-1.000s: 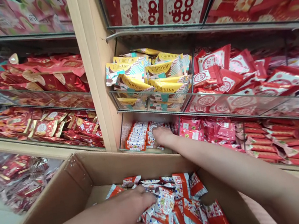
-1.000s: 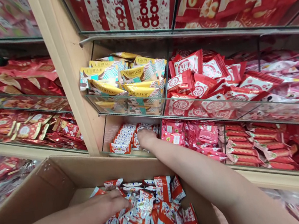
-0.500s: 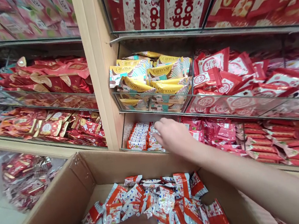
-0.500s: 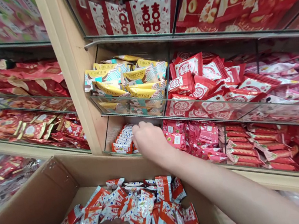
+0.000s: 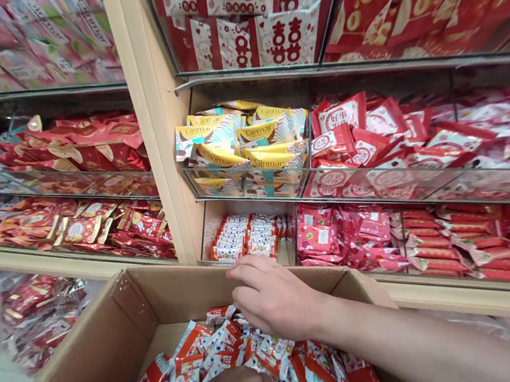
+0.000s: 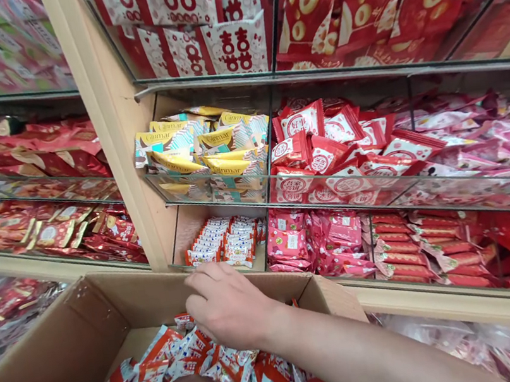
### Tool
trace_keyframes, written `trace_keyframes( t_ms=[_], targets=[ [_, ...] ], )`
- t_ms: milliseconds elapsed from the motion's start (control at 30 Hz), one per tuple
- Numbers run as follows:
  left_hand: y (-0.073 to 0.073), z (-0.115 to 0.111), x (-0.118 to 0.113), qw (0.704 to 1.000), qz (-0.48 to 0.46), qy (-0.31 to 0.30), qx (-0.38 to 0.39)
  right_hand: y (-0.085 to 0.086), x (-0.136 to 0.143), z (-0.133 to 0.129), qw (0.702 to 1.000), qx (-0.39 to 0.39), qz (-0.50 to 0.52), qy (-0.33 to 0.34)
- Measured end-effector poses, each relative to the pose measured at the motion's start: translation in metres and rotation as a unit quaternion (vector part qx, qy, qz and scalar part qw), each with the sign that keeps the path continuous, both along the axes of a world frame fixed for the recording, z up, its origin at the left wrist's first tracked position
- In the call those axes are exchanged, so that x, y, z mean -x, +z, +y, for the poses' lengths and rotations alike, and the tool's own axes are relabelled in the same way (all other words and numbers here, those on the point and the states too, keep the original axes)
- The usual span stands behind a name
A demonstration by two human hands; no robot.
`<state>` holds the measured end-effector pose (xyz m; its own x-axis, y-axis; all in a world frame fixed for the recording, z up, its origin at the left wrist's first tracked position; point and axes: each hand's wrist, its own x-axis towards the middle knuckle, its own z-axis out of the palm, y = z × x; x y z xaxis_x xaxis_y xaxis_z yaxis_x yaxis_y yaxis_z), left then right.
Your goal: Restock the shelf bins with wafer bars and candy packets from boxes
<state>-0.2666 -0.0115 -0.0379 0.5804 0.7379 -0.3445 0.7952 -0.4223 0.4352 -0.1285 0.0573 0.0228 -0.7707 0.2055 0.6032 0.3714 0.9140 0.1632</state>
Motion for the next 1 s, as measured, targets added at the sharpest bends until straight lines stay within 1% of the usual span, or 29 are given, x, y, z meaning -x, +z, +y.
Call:
trace_keyframes(
  t_ms=[33,67,133,167,200,233,267,300,367,400,433,500,600,633,700,767,800,833,867,900,933,967,1000],
  targets=[
    [0.011,0.001,0.002,1.0,0.001,0.005,0.002,0.001,-0.002,-0.001,1.0,0.013,0.016,0.013],
    [0.025,0.002,0.003,1.0,-0.002,0.022,-0.006,0.003,-0.004,-0.001,0.998,0.034,0.039,0.022],
    [0.056,0.008,0.007,0.997,-0.046,0.065,0.006,0.008,-0.009,-0.002,0.988,0.106,0.109,0.032],
    [0.071,0.012,0.01,0.993,-0.075,0.091,0.011,0.01,-0.012,-0.002,0.975,0.159,0.149,0.033],
    [0.084,0.017,0.012,0.987,-0.109,0.116,0.023,0.013,-0.015,-0.002,0.956,0.221,0.19,0.031],
    [0.095,0.022,0.016,0.975,-0.156,0.154,0.03,0.014,-0.017,0.0,0.931,0.283,0.23,0.027],
    [0.103,0.027,0.019,0.959,-0.217,0.178,0.033,0.015,-0.018,0.002,0.901,0.341,0.266,0.025],
    [0.109,0.031,0.022,0.937,-0.274,0.209,0.048,0.015,-0.019,0.004,0.871,0.39,0.297,0.029],
    [0.115,0.035,0.027,0.892,-0.358,0.271,0.055,0.013,-0.018,0.009,0.82,0.462,0.335,0.052],
    [0.116,0.035,0.028,0.876,-0.381,0.29,0.054,0.012,-0.016,0.011,0.801,0.486,0.343,0.065],
    [0.117,0.035,0.028,0.868,-0.393,0.298,0.054,0.011,-0.015,0.013,0.786,0.506,0.348,0.077],
    [0.118,0.036,0.028,0.869,-0.4,0.283,0.067,0.01,-0.012,0.014,0.757,0.541,0.356,0.089],
    [0.122,0.039,0.026,0.881,-0.383,0.261,0.089,0.013,-0.012,0.013,0.714,0.585,0.374,0.092],
    [0.124,0.041,0.026,0.884,-0.379,0.261,0.084,0.015,-0.013,0.013,0.705,0.594,0.378,0.091],
    [0.126,0.046,0.026,0.882,-0.381,0.266,0.073,0.016,-0.015,0.014,0.696,0.597,0.389,0.089],
    [0.127,0.051,0.025,0.866,-0.404,0.282,0.087,0.016,-0.016,0.016,0.694,0.584,0.412,0.09],
    [0.128,0.052,0.024,0.849,-0.425,0.299,0.098,0.015,-0.016,0.016,0.699,0.568,0.425,0.088],
    [0.127,0.053,0.023,0.825,-0.45,0.324,0.107,0.014,-0.016,0.017,0.711,0.541,0.441,0.084],
    [0.127,0.054,0.021,0.797,-0.477,0.35,0.121,0.013,-0.016,0.016,0.735,0.498,0.454,0.077],
    [0.126,0.053,0.02,0.768,-0.504,0.367,0.146,0.012,-0.016,0.016,0.77,0.438,0.458,0.068],
    [0.125,0.053,0.019,0.741,-0.53,0.371,0.179,0.012,-0.016,0.014,0.814,0.366,0.447,0.06],
    [0.124,0.051,0.018,0.717,-0.555,0.364,0.213,0.011,-0.017,0.012,0.858,0.29,0.419,0.056],
    [0.123,0.05,0.018,0.698,-0.576,0.35,0.241,0.01,-0.017,0.01,0.897,0.222,0.379,0.058]
  ],
)
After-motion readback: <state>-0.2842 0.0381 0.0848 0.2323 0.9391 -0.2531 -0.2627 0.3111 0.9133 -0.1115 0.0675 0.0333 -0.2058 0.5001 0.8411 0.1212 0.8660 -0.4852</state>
